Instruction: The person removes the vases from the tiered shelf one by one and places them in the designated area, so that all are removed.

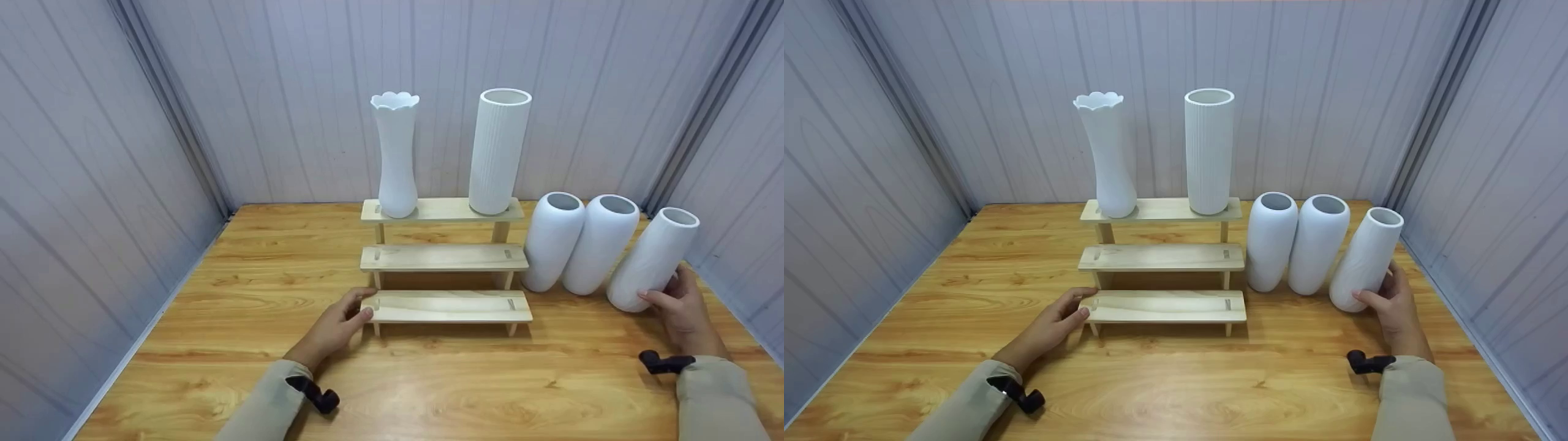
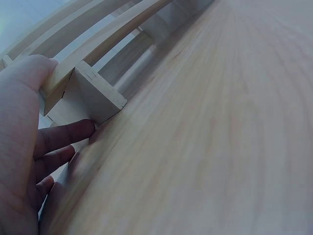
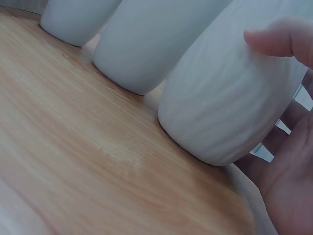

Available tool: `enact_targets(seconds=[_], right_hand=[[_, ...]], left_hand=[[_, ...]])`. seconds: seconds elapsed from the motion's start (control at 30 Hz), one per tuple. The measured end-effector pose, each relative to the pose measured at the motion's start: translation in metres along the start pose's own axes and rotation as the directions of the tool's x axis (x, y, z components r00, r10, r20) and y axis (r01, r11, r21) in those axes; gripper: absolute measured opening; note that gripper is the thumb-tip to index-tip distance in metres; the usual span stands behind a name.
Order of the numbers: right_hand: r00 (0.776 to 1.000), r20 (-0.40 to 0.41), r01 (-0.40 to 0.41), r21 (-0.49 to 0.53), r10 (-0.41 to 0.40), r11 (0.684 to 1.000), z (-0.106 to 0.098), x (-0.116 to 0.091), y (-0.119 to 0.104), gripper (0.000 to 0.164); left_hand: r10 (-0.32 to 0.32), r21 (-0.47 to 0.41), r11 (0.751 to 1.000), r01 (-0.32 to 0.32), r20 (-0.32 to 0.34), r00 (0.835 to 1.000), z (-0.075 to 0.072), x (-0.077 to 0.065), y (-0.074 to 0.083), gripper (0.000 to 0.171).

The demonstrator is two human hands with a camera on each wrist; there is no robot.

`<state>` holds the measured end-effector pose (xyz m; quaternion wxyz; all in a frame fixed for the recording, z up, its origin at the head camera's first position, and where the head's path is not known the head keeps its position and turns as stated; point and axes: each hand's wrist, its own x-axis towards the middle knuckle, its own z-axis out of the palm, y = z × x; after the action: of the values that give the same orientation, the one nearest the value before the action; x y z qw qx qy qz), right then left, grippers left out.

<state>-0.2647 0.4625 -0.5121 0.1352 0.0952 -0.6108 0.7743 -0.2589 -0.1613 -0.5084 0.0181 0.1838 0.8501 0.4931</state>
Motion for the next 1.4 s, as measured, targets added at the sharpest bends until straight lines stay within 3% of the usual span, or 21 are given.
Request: enact_targets(seconds=[0.37,0.73,1.0,1.4], right_hand=[[1.000,0.002,0.002,-0.004,-0.002,1.000,-0.002,0.004,0.004,0.068],[0.995,-0.047,-0.094,-0.172,0.087,0.981,-0.002,0.007,0.003,0.087],[0.994,-0.074,-0.096,-0.243,0.080,0.965,-0.001,0.008,0.004,0.084],[0.991,-0.076,-0.126,-0.300,0.108,0.946,0.001,0.011,0.003,0.090]], left_hand=[[-0.002,0.019,1.000,0.002,0.032,0.999,-0.003,0.000,-0.001,0.043],[0.004,0.014,1.000,-0.004,0.027,1.000,-0.003,0.001,-0.001,0.042],[0.001,0.033,0.999,-0.002,0.022,1.000,-0.003,0.001,-0.001,0.042],[-0.002,-0.010,1.000,0.002,0.021,1.000,-0.002,0.001,-0.001,0.042]])
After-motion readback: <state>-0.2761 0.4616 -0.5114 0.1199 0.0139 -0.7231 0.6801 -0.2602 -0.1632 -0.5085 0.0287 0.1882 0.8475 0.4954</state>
